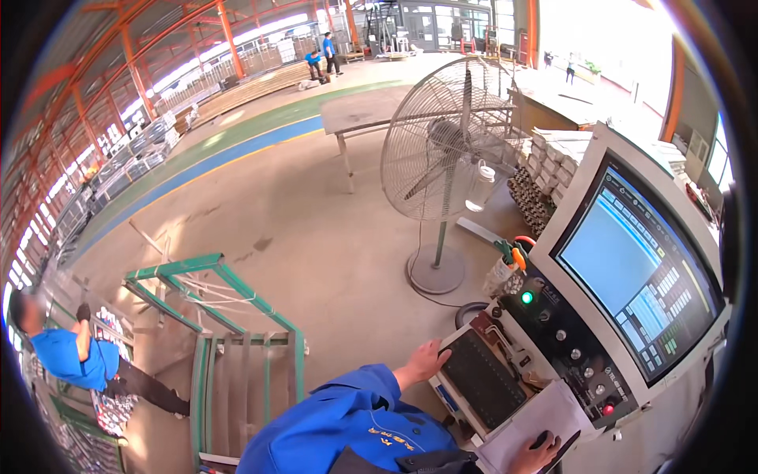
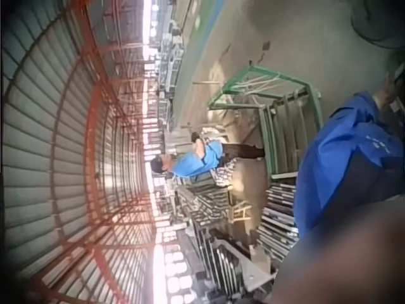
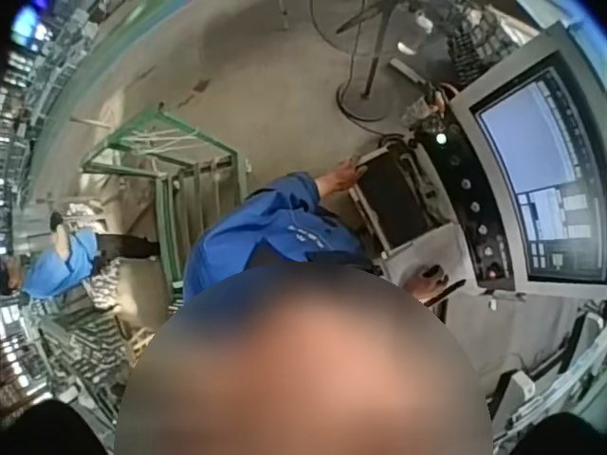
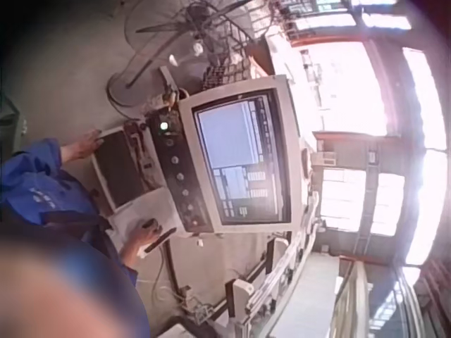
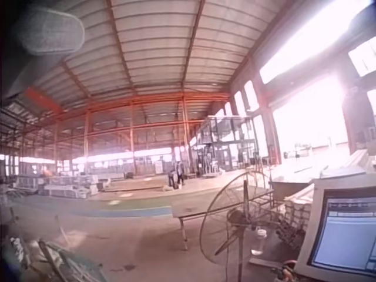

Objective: Operating an industrial machine control panel using a keyboard, mouse, and reference documents.

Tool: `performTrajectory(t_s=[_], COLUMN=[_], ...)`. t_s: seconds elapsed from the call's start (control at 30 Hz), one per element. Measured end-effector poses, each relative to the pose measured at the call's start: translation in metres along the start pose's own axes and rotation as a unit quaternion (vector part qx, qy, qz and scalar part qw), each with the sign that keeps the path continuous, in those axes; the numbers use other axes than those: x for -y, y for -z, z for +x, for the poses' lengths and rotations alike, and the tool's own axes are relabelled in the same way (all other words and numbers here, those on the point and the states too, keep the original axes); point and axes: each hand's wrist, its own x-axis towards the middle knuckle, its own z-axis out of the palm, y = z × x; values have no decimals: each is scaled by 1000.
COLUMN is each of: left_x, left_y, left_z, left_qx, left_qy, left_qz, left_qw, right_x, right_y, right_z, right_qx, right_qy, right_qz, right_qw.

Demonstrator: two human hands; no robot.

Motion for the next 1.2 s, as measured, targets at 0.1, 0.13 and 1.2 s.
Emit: performTrajectory(t_s=[0.1, 0.13, 1.2], left_x=[6, 7, -11], left_y=[-5, -5, 10], left_z=[1, 2, 0], left_qx=[-6, -13, -3], left_qy=[-8, -17, 7], left_qz=[-5, -8, -24], left_qw=[1000, 1000, 1000], right_x=[5, 6, -10], right_y=[7, 8, -24], right_z=[1, 1, -12], right_qx=[5, -1, -2], right_qy=[-32, -25, -105], right_qz=[20, 29, 76], right_qw=[999, 999, 992])
